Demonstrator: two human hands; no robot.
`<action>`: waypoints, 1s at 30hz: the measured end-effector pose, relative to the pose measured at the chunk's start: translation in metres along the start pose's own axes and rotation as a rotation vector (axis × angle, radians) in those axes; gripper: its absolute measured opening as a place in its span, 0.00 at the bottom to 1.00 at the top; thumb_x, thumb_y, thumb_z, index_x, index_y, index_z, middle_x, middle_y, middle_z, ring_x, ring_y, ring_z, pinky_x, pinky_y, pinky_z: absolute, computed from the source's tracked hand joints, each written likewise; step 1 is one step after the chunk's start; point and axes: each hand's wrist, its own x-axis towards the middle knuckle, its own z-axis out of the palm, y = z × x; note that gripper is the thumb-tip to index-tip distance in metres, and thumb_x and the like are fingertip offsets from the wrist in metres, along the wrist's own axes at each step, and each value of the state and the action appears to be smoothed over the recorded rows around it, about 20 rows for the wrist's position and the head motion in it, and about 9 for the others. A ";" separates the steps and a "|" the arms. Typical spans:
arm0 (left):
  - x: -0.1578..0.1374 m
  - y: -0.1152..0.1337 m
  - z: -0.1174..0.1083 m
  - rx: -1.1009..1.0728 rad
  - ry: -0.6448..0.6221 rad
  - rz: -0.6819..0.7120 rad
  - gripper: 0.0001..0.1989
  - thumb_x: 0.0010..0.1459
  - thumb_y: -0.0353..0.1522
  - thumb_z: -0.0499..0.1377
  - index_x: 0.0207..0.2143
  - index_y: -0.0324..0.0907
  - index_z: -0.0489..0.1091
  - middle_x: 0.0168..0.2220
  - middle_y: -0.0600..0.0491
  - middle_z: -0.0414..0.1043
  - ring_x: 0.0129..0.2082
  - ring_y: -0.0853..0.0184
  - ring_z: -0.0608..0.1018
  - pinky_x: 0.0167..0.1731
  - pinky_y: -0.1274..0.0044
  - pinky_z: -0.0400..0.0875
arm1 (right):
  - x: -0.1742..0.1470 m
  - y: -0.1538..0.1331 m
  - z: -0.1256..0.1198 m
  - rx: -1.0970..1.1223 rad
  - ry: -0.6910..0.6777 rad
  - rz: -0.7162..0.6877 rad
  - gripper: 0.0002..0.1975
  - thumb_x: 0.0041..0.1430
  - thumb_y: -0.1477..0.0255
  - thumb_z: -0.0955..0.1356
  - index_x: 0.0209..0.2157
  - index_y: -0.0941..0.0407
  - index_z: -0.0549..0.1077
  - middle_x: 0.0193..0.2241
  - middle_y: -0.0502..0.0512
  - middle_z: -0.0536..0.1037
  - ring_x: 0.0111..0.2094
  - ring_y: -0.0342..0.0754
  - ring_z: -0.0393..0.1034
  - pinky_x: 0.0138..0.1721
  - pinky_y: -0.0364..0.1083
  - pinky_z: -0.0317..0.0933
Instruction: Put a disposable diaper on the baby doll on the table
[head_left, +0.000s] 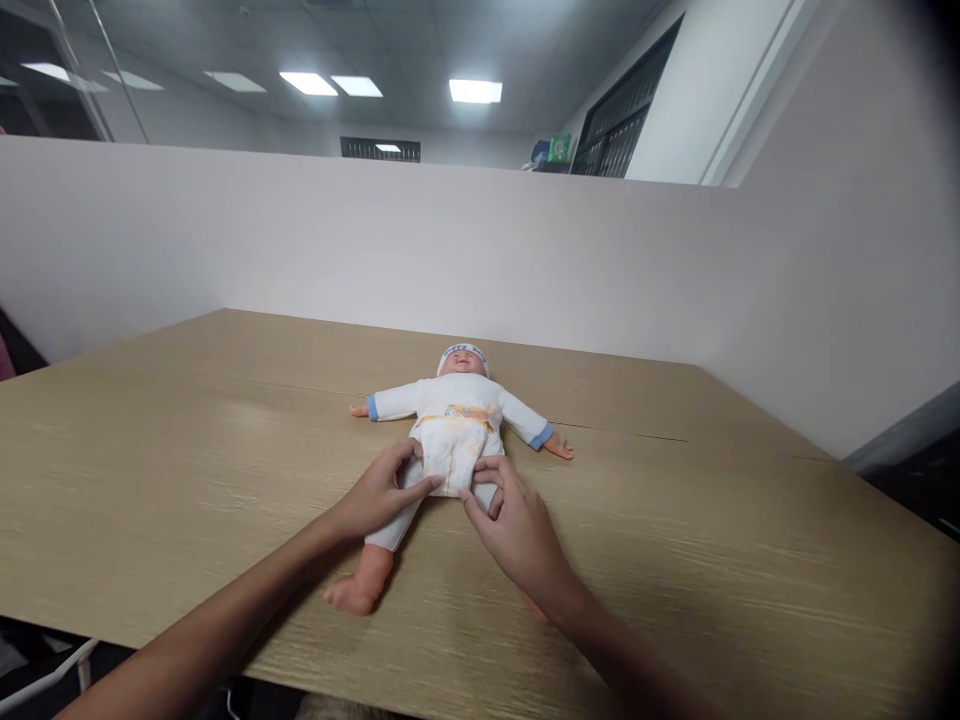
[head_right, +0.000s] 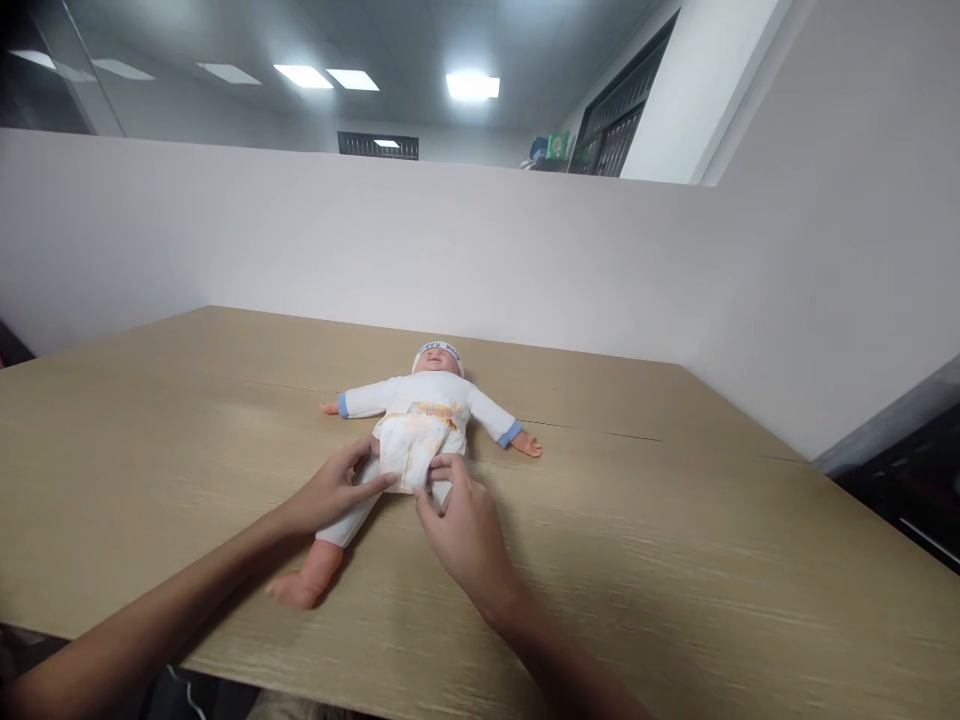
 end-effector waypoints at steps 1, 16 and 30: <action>0.000 -0.001 0.001 -0.043 -0.005 -0.006 0.18 0.65 0.47 0.68 0.43 0.45 0.69 0.38 0.55 0.70 0.40 0.61 0.71 0.42 0.71 0.66 | 0.000 0.000 0.000 -0.004 0.009 0.005 0.12 0.66 0.65 0.71 0.49 0.51 0.74 0.45 0.54 0.88 0.27 0.49 0.76 0.34 0.49 0.66; 0.000 -0.004 0.008 -0.260 0.000 -0.012 0.18 0.65 0.44 0.69 0.43 0.44 0.66 0.41 0.54 0.72 0.44 0.61 0.74 0.49 0.70 0.68 | -0.014 0.002 0.012 -0.181 -0.005 -0.162 0.10 0.67 0.71 0.72 0.50 0.53 0.79 0.50 0.60 0.82 0.53 0.62 0.76 0.57 0.61 0.69; 0.001 0.002 0.009 -0.230 -0.006 -0.017 0.16 0.66 0.43 0.68 0.44 0.44 0.66 0.41 0.55 0.70 0.44 0.61 0.73 0.49 0.71 0.68 | -0.006 0.006 0.010 -0.170 -0.059 -0.089 0.17 0.62 0.74 0.71 0.53 0.55 0.73 0.47 0.61 0.80 0.52 0.61 0.75 0.54 0.59 0.71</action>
